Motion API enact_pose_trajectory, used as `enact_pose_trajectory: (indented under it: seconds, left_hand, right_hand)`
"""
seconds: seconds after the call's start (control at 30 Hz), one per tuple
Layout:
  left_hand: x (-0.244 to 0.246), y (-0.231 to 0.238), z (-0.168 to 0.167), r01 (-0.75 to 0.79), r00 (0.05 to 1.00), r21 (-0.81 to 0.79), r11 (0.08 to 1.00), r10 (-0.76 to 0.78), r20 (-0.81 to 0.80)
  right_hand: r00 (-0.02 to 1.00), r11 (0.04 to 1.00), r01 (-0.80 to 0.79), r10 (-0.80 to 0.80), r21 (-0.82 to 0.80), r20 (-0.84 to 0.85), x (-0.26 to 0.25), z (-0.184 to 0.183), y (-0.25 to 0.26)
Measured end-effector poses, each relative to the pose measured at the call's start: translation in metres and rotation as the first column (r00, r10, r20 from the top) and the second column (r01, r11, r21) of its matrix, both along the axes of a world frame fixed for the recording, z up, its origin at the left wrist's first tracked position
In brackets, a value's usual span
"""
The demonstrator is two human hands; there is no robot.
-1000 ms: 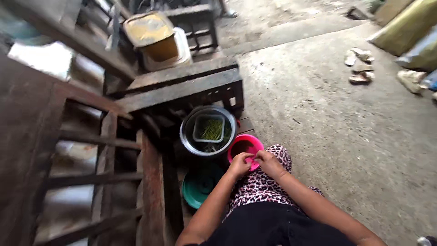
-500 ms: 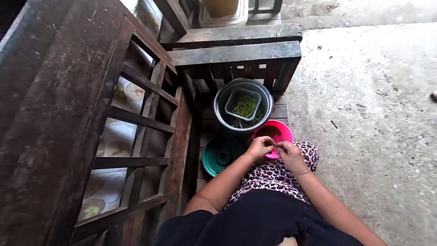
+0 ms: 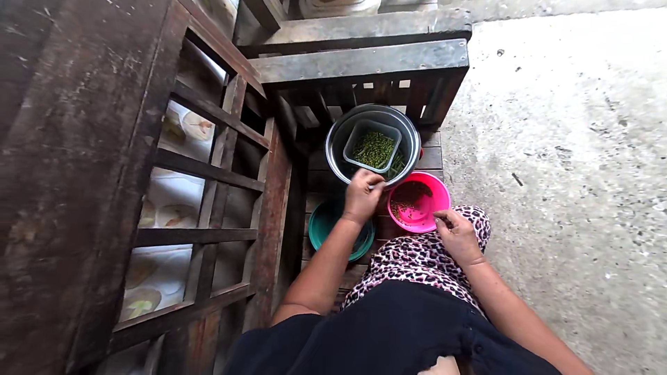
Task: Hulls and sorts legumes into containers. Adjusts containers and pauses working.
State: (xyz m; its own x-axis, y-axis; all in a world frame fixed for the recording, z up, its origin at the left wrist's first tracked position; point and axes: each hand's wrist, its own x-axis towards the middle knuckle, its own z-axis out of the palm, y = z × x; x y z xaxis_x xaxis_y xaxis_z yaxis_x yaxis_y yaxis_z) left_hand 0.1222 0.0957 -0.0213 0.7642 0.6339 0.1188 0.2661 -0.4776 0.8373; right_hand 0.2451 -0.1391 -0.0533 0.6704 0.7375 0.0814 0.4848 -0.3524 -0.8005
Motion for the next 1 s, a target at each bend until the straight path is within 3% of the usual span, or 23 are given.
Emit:
enact_pose_trajectory:
  seconds: [0.1, 0.17, 0.3, 0.4, 0.47, 0.53, 0.63, 0.7, 0.83, 0.93, 1.0]
  left_hand:
    - [-0.011, 0.039, 0.006, -0.076, 0.985, 0.161, 0.984, 0.099, -0.138]
    - [-0.021, 0.049, 0.001, -0.05, 0.962, 0.174, 0.983, 0.094, -0.256]
    - [-0.045, 0.047, -0.006, -0.108, 0.982, 0.202, 0.973, 0.137, -0.133]
    - [-0.074, 0.034, -0.018, -0.144, 0.974, 0.131, 0.981, 0.164, -0.159]
    - [-0.093, 0.026, -0.033, -0.05, 0.933, -0.009, 0.999, 0.043, -0.357]
    - [-0.101, 0.013, -0.049, 0.05, 0.833, -0.146, 0.988, -0.121, -0.54]
    - [-0.099, -0.012, -0.068, 0.101, 0.715, -0.26, 0.96, -0.251, -0.652]
    - [-0.096, -0.018, -0.068, 0.057, 0.702, -0.293, 0.955, -0.247, -0.668]
    - [-0.112, 0.004, -0.05, -0.151, 0.755, -0.299, 0.942, -0.086, -0.651]
    - [-0.134, 0.024, -0.045, -0.121, 0.74, -0.208, 0.971, -0.051, -0.67]
    - [-0.144, 0.024, -0.045, -0.053, 0.699, -0.21, 0.976, -0.114, -0.706]
  right_hand:
    - [1.0, 1.0, -0.012, 0.012, -0.015, 0.003, 0.002, 0.0, -0.002]
    - [0.999, 0.998, -0.047, 0.047, -0.036, -0.007, 0.0, 0.002, -0.004]
    - [0.997, 0.998, -0.07, 0.07, -0.009, 0.026, 0.002, 0.003, -0.006]
    - [0.997, 0.998, -0.067, 0.067, -0.004, 0.022, 0.005, 0.002, -0.007]
    - [0.997, 0.997, -0.073, 0.074, -0.022, 0.012, 0.006, 0.004, -0.005]
    - [0.995, 0.995, -0.097, 0.098, -0.037, 0.012, 0.006, 0.004, -0.003]
    - [0.99, 0.989, -0.141, 0.141, -0.044, 0.011, 0.004, 0.003, -0.002]
    - [0.988, 0.987, -0.155, 0.156, -0.037, 0.02, 0.003, 0.002, -0.002]
    - [0.99, 0.989, -0.142, 0.141, -0.033, -0.026, 0.003, 0.003, -0.01]
    - [0.991, 0.992, -0.122, 0.119, -0.034, -0.069, 0.009, 0.003, -0.014]
    - [0.989, 0.992, -0.122, 0.119, -0.034, -0.086, 0.009, 0.005, -0.016]
